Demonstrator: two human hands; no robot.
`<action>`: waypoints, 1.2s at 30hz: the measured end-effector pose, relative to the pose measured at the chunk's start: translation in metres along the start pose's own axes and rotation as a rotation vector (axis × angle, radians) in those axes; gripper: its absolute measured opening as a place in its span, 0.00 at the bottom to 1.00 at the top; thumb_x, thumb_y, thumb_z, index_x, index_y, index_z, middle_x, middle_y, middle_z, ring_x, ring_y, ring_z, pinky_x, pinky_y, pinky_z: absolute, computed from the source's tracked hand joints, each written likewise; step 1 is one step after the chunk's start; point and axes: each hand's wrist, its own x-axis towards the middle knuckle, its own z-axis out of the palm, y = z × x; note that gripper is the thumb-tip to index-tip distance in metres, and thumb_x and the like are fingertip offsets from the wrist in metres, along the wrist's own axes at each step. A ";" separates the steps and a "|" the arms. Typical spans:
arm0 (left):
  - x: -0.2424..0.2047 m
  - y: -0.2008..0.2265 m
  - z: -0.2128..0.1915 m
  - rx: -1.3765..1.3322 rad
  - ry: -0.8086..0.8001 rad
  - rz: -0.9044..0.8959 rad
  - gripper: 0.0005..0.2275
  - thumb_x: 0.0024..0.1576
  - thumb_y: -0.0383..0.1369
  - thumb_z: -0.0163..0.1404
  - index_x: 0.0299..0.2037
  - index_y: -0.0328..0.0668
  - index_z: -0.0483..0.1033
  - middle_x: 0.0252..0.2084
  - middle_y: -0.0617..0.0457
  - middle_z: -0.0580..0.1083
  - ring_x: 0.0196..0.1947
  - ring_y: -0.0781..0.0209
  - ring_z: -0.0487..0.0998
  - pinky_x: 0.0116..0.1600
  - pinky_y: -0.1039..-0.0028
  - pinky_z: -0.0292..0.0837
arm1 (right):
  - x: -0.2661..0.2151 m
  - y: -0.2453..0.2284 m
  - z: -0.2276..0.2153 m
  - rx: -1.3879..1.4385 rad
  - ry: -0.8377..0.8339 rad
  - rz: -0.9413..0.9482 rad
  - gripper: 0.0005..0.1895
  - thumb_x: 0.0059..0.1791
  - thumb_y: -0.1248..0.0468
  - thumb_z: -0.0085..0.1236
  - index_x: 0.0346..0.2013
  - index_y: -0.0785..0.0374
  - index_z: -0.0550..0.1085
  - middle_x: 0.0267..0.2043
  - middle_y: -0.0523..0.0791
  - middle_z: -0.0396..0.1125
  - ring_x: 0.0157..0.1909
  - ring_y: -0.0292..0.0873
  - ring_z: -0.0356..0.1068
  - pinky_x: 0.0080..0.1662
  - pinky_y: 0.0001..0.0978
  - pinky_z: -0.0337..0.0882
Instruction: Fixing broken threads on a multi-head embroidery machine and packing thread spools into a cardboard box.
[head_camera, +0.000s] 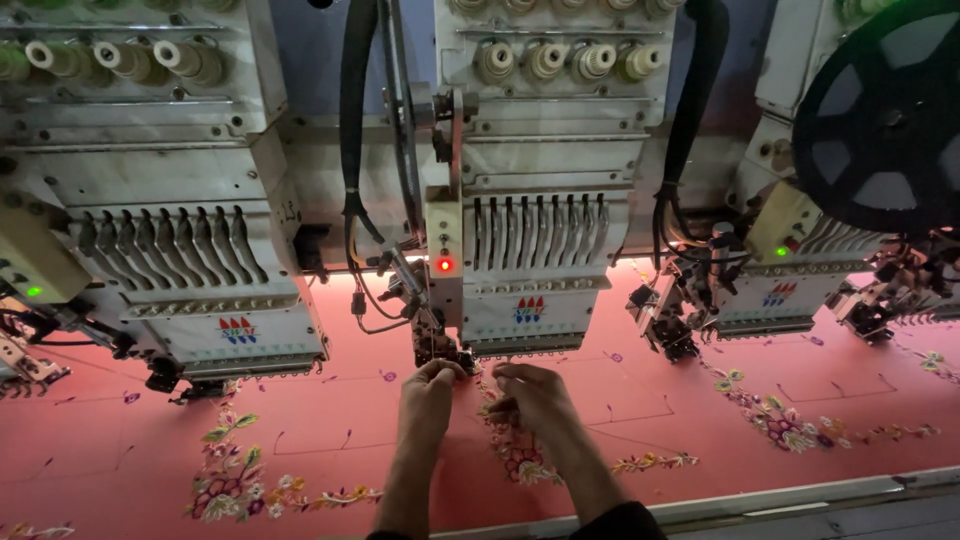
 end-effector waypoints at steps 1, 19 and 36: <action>0.001 -0.003 0.000 0.001 0.000 0.001 0.10 0.49 0.27 0.43 0.24 0.43 0.80 0.31 0.52 0.78 0.40 0.60 0.74 0.48 0.69 0.67 | 0.002 0.002 0.000 0.001 0.000 0.000 0.16 0.52 0.71 0.55 0.52 0.72 0.81 0.44 0.57 0.77 0.30 0.49 0.76 0.36 0.37 0.78; 0.012 -0.030 0.014 0.312 -0.411 0.142 0.17 0.68 0.43 0.42 0.28 0.46 0.72 0.28 0.56 0.69 0.27 0.65 0.66 0.35 0.73 0.66 | 0.027 0.012 -0.049 -0.368 -0.415 -0.060 0.10 0.55 0.69 0.56 0.44 0.69 0.85 0.18 0.47 0.67 0.15 0.35 0.59 0.22 0.25 0.63; -0.023 0.005 0.000 0.103 -0.678 -0.101 0.19 0.52 0.18 0.38 0.42 0.30 0.86 0.17 0.58 0.58 0.18 0.67 0.51 0.24 0.78 0.43 | 0.049 0.020 -0.027 0.340 -0.266 -0.196 0.20 0.57 0.66 0.45 0.59 0.72 0.75 0.16 0.40 0.52 0.13 0.34 0.41 0.17 0.26 0.44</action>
